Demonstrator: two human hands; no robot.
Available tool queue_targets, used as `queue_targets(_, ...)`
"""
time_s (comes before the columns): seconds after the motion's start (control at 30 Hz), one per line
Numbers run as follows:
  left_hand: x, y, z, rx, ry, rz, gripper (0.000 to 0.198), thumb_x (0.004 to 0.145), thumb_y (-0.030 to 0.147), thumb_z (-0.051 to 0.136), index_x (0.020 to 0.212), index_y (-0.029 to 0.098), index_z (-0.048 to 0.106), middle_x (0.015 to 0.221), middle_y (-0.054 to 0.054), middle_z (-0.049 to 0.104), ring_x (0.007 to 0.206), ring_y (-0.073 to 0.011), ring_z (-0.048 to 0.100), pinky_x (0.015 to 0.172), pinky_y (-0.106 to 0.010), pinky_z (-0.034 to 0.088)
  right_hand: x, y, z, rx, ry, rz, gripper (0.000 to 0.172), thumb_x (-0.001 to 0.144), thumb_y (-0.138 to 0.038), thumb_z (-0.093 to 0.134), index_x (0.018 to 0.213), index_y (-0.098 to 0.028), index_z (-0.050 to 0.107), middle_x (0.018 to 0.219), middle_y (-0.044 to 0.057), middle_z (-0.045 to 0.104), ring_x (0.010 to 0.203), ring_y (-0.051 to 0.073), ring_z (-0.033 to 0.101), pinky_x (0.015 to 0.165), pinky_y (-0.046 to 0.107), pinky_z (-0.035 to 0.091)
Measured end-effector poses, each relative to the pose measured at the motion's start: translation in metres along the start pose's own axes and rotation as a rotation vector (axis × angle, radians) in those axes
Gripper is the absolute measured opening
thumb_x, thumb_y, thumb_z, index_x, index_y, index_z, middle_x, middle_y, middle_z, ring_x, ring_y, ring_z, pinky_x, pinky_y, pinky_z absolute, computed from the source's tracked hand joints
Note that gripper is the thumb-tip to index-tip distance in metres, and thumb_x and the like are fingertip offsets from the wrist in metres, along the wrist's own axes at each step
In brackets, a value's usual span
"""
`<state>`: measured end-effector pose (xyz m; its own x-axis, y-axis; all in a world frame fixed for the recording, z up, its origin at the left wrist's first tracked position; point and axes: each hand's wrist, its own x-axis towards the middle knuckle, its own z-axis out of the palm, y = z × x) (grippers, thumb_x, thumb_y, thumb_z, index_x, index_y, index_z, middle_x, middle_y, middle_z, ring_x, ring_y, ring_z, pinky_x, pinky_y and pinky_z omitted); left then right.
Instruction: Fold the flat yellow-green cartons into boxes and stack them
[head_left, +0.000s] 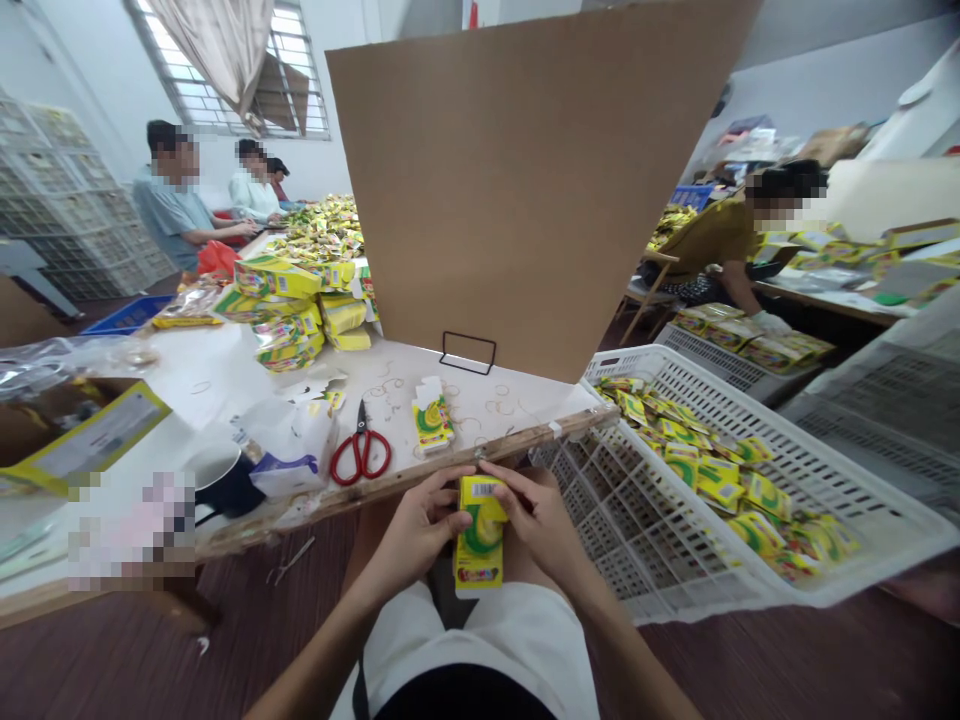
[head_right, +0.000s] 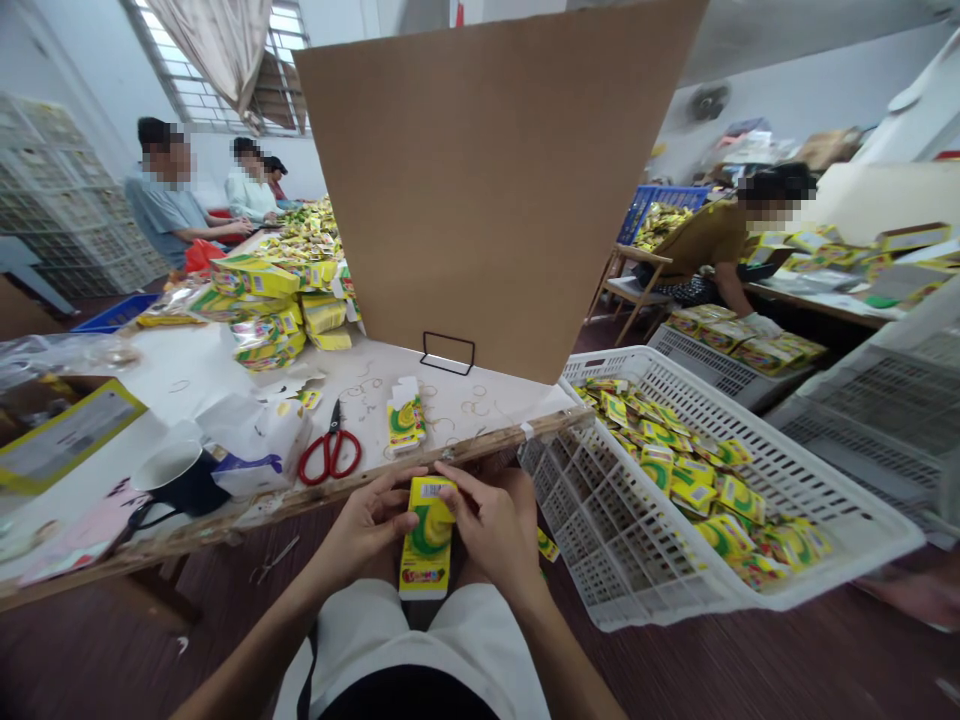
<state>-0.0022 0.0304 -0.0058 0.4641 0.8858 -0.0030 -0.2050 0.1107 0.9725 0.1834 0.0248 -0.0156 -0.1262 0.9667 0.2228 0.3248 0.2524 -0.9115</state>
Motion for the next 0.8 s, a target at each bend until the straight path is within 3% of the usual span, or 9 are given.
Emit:
queue_targets(0.07, 0.001, -0.001, 0.002, -0.026, 0.001, -0.003, 0.048, 0.074, 0.025, 0.070, 0.118, 0.016, 0.053, 0.097, -0.012, 0.072, 0.089, -0.0246, 0.068, 0.077, -0.034, 0.051, 0.001, 0.001, -0.002, 0.126, 0.001, -0.001, 0.030, 0.087, -0.033, 0.055, 0.114, -0.026, 0.067, 0.115, 0.005, 0.068, 0.105, 0.023, 0.063, 0.092, 0.037, 0.050)
queue_targets(0.2, 0.001, -0.005, 0.010, -0.025, 0.042, 0.024, 0.044, 0.074, 0.022, 0.070, 0.114, 0.016, 0.054, 0.094, -0.010, 0.072, 0.084, -0.0230, 0.068, 0.074, -0.032, 0.052, -0.001, 0.001, 0.003, 0.329, 0.064, 0.076, 0.025, 0.080, -0.033, 0.066, 0.101, -0.022, 0.073, 0.103, 0.006, 0.072, 0.092, 0.022, 0.067, 0.084, 0.037, 0.054)
queue_targets(0.37, 0.007, -0.007, 0.017, 0.210, 0.100, 0.090, 0.029, 0.083, 0.029, 0.060, 0.108, 0.014, 0.060, 0.096, -0.010, 0.072, 0.086, -0.0218, 0.067, 0.073, -0.030, 0.052, -0.003, 0.005, 0.004, 0.344, 0.080, 0.125, 0.023, 0.076, -0.033, 0.069, 0.095, -0.020, 0.075, 0.096, 0.007, 0.074, 0.089, 0.023, 0.068, 0.080, 0.036, 0.055)
queue_targets(0.43, 0.020, -0.008, 0.010, 0.432, 0.180, 0.129, 0.031, 0.088, 0.035, 0.052, 0.111, 0.016, 0.060, 0.103, -0.010, 0.070, 0.093, -0.0217, 0.066, 0.080, -0.031, 0.051, 0.001, 0.009, -0.009, 0.341, 0.311, 0.131, 0.026, 0.076, -0.034, 0.069, 0.096, -0.019, 0.073, 0.093, 0.007, 0.074, 0.082, 0.021, 0.067, 0.074, 0.034, 0.055)
queue_targets(0.53, 0.050, -0.015, -0.017, 0.816, 0.416, 0.122, 0.041, 0.085, 0.036, 0.055, 0.121, 0.018, 0.053, 0.120, -0.011, 0.063, 0.112, -0.0238, 0.057, 0.093, -0.034, 0.045, 0.011, 0.018, -0.034, 0.493, 0.925, 0.043, 0.038, 0.076, -0.038, 0.069, 0.109, -0.021, 0.065, 0.095, 0.004, 0.070, 0.073, 0.014, 0.065, 0.067, 0.029, 0.055)
queue_targets(0.57, 0.061, -0.019, -0.029, 0.857, 0.475, 0.102, 0.041, 0.082, 0.034, 0.058, 0.119, 0.015, 0.054, 0.124, -0.014, 0.059, 0.119, -0.0272, 0.052, 0.098, -0.038, 0.041, 0.014, 0.022, -0.040, 0.570, 1.040, 0.010, 0.042, 0.074, -0.039, 0.069, 0.112, -0.022, 0.062, 0.098, 0.003, 0.069, 0.074, 0.013, 0.064, 0.068, 0.028, 0.054)
queue_targets(0.63, 0.080, -0.028, -0.052, 0.925, 0.588, 0.033, 0.042, 0.074, 0.029, 0.065, 0.111, 0.009, 0.057, 0.118, -0.021, 0.059, 0.120, -0.0344, 0.048, 0.098, -0.045, 0.037, 0.015, 0.031, -0.045, 0.669, 1.052, 0.034, 0.045, 0.070, -0.038, 0.073, 0.110, -0.021, 0.061, 0.103, 0.003, 0.067, 0.078, 0.012, 0.064, 0.069, 0.026, 0.053)
queue_targets(0.7, 0.093, -0.036, -0.072, 0.965, 0.655, -0.027, 0.038, 0.068, 0.024, 0.069, 0.101, 0.008, 0.059, 0.107, -0.021, 0.062, 0.116, -0.0371, 0.050, 0.095, -0.046, 0.037, 0.012, 0.039, -0.038, 0.694, 0.934, 0.151, 0.044, 0.067, -0.037, 0.076, 0.105, -0.019, 0.063, 0.102, 0.004, 0.067, 0.075, 0.012, 0.064, 0.067, 0.025, 0.052)
queue_targets(0.8, 0.102, -0.044, -0.090, 0.977, 0.690, -0.086, 0.025, 0.070, 0.020, 0.067, 0.092, 0.010, 0.059, 0.090, -0.013, 0.065, 0.097, -0.0291, 0.059, 0.085, -0.041, 0.042, 0.006, 0.047, -0.020, 0.703, 0.827, 0.250, 0.041, 0.064, -0.035, 0.077, 0.099, -0.017, 0.065, 0.089, 0.002, 0.068, 0.067, 0.010, 0.061, 0.061, 0.022, 0.049)
